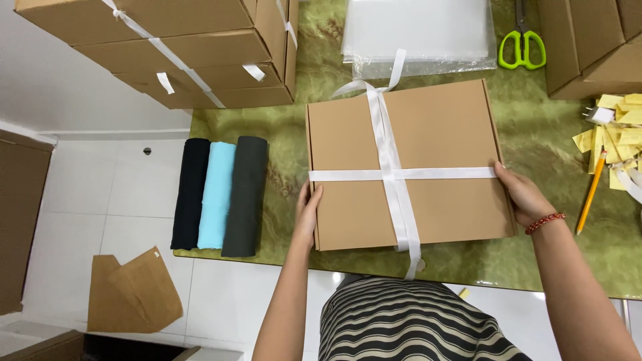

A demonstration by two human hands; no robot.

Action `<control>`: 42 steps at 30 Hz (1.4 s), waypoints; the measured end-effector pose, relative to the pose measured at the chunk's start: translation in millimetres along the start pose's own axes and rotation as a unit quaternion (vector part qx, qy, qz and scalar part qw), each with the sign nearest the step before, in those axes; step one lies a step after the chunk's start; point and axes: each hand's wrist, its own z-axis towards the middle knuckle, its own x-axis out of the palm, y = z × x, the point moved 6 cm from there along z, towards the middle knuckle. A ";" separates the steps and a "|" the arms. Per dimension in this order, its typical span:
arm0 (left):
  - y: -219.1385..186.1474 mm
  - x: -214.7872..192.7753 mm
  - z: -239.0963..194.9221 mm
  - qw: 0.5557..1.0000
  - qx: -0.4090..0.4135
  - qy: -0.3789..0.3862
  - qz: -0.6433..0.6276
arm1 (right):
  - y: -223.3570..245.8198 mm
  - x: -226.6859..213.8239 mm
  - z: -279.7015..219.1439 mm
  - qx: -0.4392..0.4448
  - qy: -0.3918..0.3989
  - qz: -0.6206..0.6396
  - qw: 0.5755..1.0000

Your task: The person ties a white ribbon around a cardboard box, forming a bow on top. They then pick up a yellow sticky note and a pencil, write on the note, and place it on the box.

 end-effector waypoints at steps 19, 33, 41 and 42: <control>-6.5 -14.6 20.9 0.999 0.004 -0.016 0.035 | -9.3 3.6 -11.9 -0.014 -0.048 0.096 0.994; 6.5 -28.4 48.3 0.995 0.049 0.029 0.080 | -1.9 5.7 -16.3 0.003 -0.091 0.081 0.993; -2.1 -20.3 40.7 0.998 0.000 0.043 0.044 | -3.7 15.2 -25.9 0.014 -0.067 0.089 0.994; -2.8 -19.0 40.6 0.998 0.009 0.055 0.034 | -6.1 14.0 -24.4 0.007 -0.060 0.089 0.994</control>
